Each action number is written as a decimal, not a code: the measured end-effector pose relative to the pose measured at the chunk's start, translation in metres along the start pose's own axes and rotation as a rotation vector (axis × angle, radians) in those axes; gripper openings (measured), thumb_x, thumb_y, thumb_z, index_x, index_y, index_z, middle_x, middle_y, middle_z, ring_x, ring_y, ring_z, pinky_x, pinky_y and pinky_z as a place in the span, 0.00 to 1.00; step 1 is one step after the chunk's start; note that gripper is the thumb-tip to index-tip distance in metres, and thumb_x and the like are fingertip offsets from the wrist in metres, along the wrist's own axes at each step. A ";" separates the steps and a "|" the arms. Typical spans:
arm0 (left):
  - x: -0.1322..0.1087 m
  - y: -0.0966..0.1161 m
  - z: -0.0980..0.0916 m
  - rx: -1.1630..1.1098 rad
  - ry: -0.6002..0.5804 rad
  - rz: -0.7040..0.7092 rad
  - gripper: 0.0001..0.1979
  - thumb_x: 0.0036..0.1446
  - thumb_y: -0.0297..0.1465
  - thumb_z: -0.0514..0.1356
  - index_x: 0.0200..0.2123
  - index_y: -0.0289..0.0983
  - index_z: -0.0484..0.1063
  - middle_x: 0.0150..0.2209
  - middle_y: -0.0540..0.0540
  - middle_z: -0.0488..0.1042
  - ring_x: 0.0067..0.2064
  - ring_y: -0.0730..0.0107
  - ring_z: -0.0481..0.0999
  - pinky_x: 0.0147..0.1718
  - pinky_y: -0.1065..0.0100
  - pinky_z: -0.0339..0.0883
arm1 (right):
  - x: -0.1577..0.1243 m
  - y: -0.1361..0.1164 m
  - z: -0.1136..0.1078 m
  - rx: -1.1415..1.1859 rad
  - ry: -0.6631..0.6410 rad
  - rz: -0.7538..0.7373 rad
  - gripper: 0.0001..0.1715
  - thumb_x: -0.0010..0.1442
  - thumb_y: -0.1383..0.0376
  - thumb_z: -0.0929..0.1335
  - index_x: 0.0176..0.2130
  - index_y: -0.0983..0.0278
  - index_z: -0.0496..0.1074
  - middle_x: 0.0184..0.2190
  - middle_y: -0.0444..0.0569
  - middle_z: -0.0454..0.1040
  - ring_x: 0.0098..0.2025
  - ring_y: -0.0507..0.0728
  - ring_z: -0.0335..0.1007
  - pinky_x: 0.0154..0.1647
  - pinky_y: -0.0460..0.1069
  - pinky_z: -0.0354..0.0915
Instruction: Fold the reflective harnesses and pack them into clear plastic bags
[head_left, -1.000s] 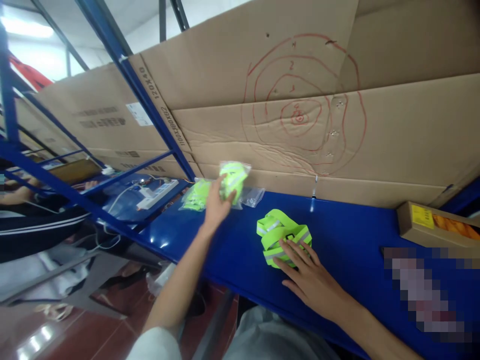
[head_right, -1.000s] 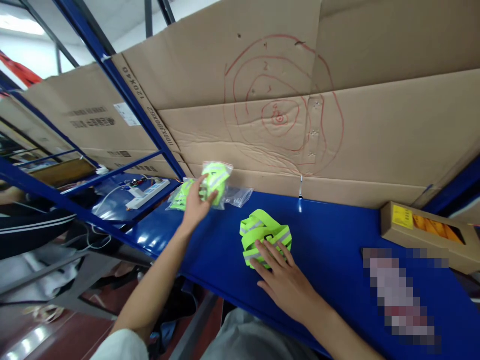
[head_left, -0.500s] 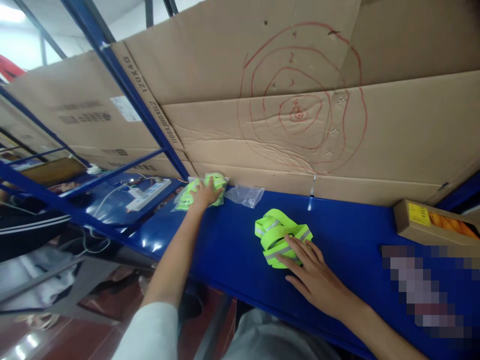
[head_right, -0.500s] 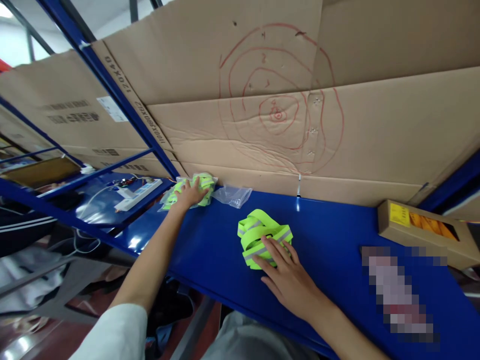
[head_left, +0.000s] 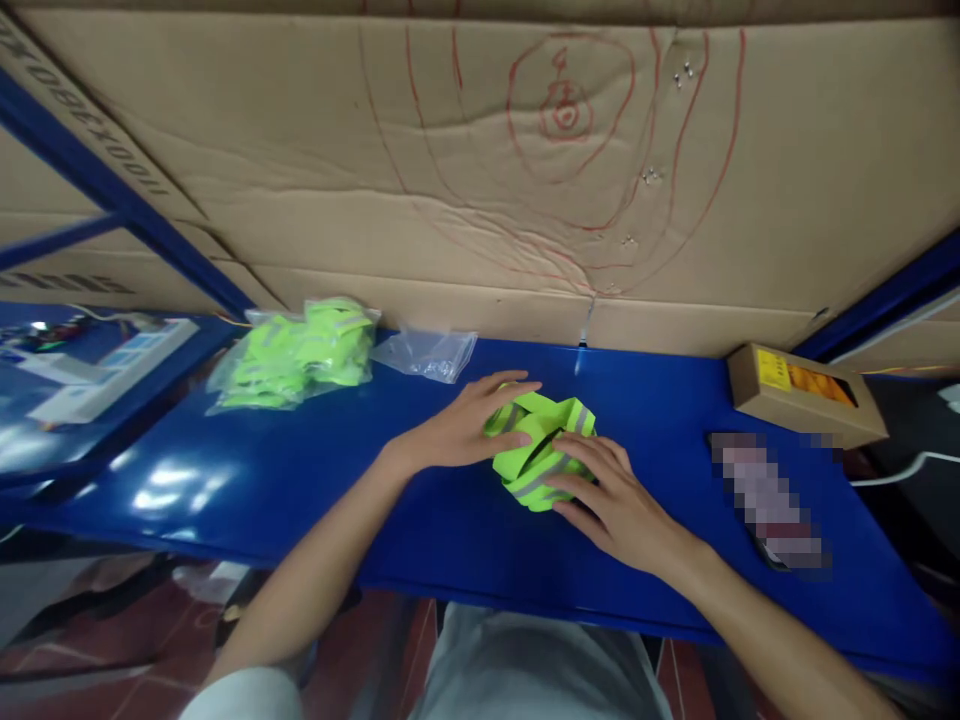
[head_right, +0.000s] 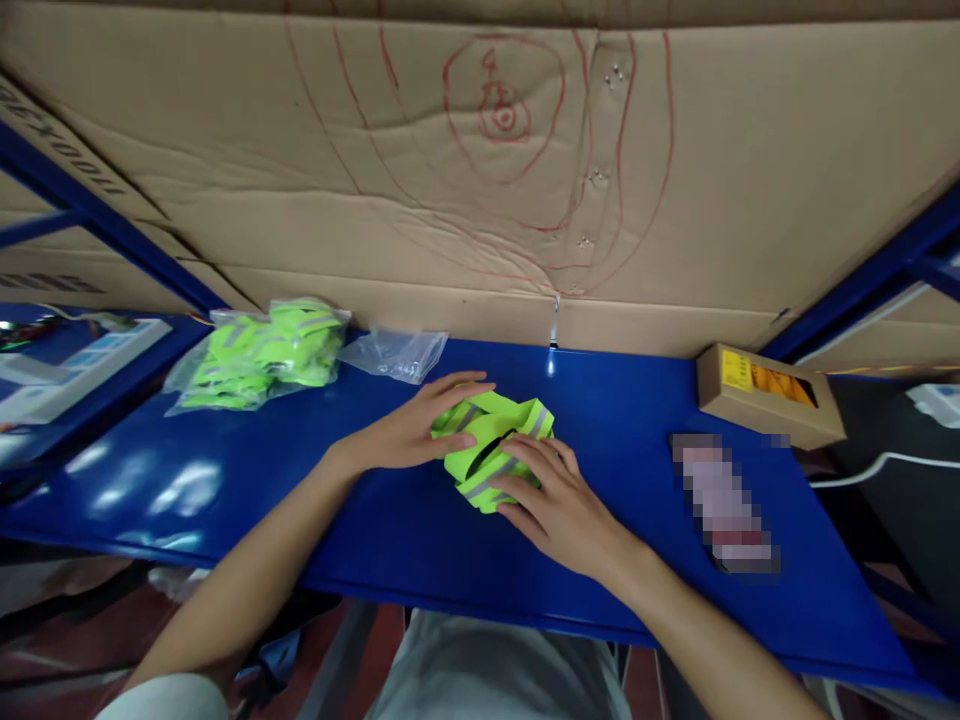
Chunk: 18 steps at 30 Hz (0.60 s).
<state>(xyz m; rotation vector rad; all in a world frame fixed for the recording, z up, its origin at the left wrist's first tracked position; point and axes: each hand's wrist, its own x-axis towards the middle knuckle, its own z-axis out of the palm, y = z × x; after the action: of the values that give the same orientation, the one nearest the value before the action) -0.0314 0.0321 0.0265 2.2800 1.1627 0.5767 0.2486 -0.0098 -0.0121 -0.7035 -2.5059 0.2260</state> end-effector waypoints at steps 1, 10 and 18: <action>0.002 -0.012 0.005 -0.024 -0.038 -0.026 0.35 0.62 0.46 0.64 0.70 0.49 0.61 0.73 0.43 0.58 0.74 0.48 0.55 0.71 0.47 0.49 | 0.000 0.003 -0.001 0.002 0.008 0.015 0.13 0.72 0.62 0.67 0.54 0.57 0.74 0.62 0.56 0.71 0.69 0.64 0.62 0.68 0.64 0.58; 0.006 -0.043 0.023 -0.027 0.023 0.019 0.20 0.62 0.42 0.63 0.55 0.41 0.72 0.52 0.44 0.77 0.53 0.57 0.75 0.55 0.59 0.66 | -0.003 0.033 -0.008 -0.124 -0.008 0.249 0.29 0.70 0.55 0.69 0.66 0.56 0.64 0.56 0.58 0.70 0.58 0.69 0.68 0.56 0.63 0.65; 0.007 -0.052 0.001 -0.553 0.531 -0.175 0.15 0.50 0.36 0.69 0.40 0.40 0.72 0.35 0.52 0.74 0.34 0.68 0.72 0.35 0.67 0.65 | -0.004 0.048 -0.014 -0.262 -0.019 0.233 0.08 0.70 0.68 0.65 0.48 0.61 0.73 0.48 0.54 0.74 0.48 0.63 0.73 0.45 0.56 0.63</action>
<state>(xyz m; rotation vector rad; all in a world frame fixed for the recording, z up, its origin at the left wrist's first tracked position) -0.0587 0.0639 -0.0045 1.5793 1.2217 1.3013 0.2801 0.0289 -0.0164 -1.1057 -2.4942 -0.0158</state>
